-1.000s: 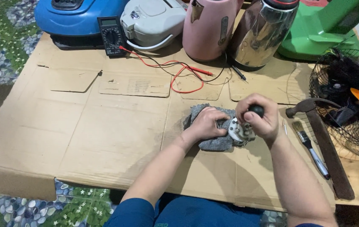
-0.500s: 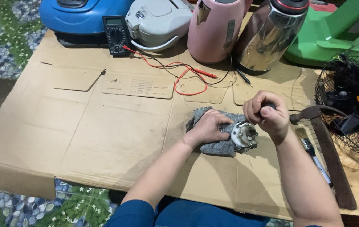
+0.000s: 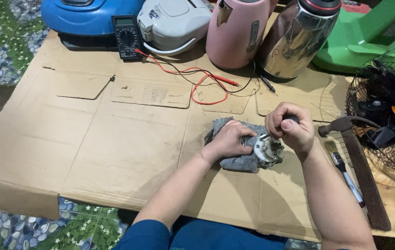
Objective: The person uses a screwdriver to adjust a small white electrical component resting on a cloth. They then use a multimeter to test the component's terminals.
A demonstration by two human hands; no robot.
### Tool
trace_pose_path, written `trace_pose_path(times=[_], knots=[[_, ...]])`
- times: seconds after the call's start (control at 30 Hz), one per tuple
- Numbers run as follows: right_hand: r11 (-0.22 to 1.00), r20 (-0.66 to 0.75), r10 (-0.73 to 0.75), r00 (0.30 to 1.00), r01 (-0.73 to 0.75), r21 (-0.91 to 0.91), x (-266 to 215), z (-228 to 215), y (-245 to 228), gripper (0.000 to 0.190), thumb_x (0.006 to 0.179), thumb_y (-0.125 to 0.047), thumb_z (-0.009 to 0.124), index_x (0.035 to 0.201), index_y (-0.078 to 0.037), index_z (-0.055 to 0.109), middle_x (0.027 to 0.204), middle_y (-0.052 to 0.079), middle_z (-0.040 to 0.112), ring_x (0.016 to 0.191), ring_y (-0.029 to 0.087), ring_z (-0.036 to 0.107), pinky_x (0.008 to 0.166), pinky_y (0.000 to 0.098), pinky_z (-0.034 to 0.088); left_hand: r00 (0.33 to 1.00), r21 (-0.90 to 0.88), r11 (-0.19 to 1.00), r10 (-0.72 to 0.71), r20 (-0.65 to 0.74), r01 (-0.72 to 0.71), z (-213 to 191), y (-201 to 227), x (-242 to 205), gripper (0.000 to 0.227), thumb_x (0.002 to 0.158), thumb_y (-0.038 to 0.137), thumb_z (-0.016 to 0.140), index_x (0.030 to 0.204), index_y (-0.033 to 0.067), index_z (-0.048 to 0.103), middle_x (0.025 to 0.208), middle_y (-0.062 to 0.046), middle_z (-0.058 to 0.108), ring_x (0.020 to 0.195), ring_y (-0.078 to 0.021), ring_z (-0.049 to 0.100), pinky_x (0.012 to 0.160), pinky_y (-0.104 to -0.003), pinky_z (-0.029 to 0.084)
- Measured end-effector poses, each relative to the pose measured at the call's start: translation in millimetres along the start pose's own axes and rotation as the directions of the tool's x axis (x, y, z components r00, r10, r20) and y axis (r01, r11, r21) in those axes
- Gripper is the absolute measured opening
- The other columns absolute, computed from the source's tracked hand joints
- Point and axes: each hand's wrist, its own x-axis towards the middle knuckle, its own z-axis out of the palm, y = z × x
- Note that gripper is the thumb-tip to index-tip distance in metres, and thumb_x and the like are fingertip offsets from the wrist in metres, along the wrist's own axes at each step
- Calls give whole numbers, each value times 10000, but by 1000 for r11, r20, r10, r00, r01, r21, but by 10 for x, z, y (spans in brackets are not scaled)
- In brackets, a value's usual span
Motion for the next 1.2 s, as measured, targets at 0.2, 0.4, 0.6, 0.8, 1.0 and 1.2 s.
trace_pose_path(times=[0.2, 0.4, 0.6, 0.8, 1.0, 1.2], knots=[[999, -38, 26, 999, -24, 49, 67, -136, 150, 346, 931, -256, 586, 722, -10, 462, 467, 37, 343, 350, 83, 340, 332, 226, 326, 1000, -21, 1000, -9, -4, 9, 8, -26, 5, 386, 625, 298, 797, 984, 160, 759, 906, -45, 773, 970, -278, 718, 1023, -422, 470], [997, -250, -30, 968, 11, -77, 73, -370, 316, 330, 998, -184, 474, 700, -57, 415, 429, 28, 261, 306, 149, 324, 336, 243, 314, 999, 38, 999, -37, 14, 37, 64, -71, -2, 376, 619, 344, 788, 967, 211, 737, 874, -27, 758, 951, -251, 712, 1009, -406, 473], [908, -681, -349, 644, 51, -417, -104, -116, 250, 355, 1128, -202, 487, 809, -48, 493, 490, 110, 407, 380, 208, 498, 406, 263, 413, 999, 73, 996, -44, 7, 43, 83, -81, 7, 372, 605, 371, 781, 944, 230, 720, 859, -14, 746, 930, -234, 703, 998, -399, 482], [943, -607, -327, 724, 204, -264, -296, -318, 95, 407, 1119, -282, 527, 798, -34, 510, 527, 150, 412, 409, 261, 525, 438, 287, 451, 1000, 51, 999, 1, -26, 0, 21, 14, -44, 397, 602, 306, 794, 976, 196, 719, 902, -30, 757, 953, -260, 711, 988, -422, 484], [913, -488, -362, 794, 198, -356, -235, -86, -652, 439, 1025, -325, 704, 792, -105, 403, 640, 52, 350, 516, 133, 341, 437, 285, 321, 999, 50, 998, -36, 32, 34, 71, -73, -23, 448, 610, 314, 785, 1042, 207, 741, 925, -42, 735, 947, -261, 636, 965, -361, 443], [724, -605, -92, 791, -364, -585, -548, -266, -610, 322, 1088, 13, 610, 797, -56, 490, 629, 68, 512, 513, 133, 519, 446, 263, 428, 997, 81, 996, -32, 75, 26, 110, -152, -7, 451, 640, 335, 793, 1067, 207, 728, 987, -7, 750, 957, -241, 635, 997, -374, 425]])
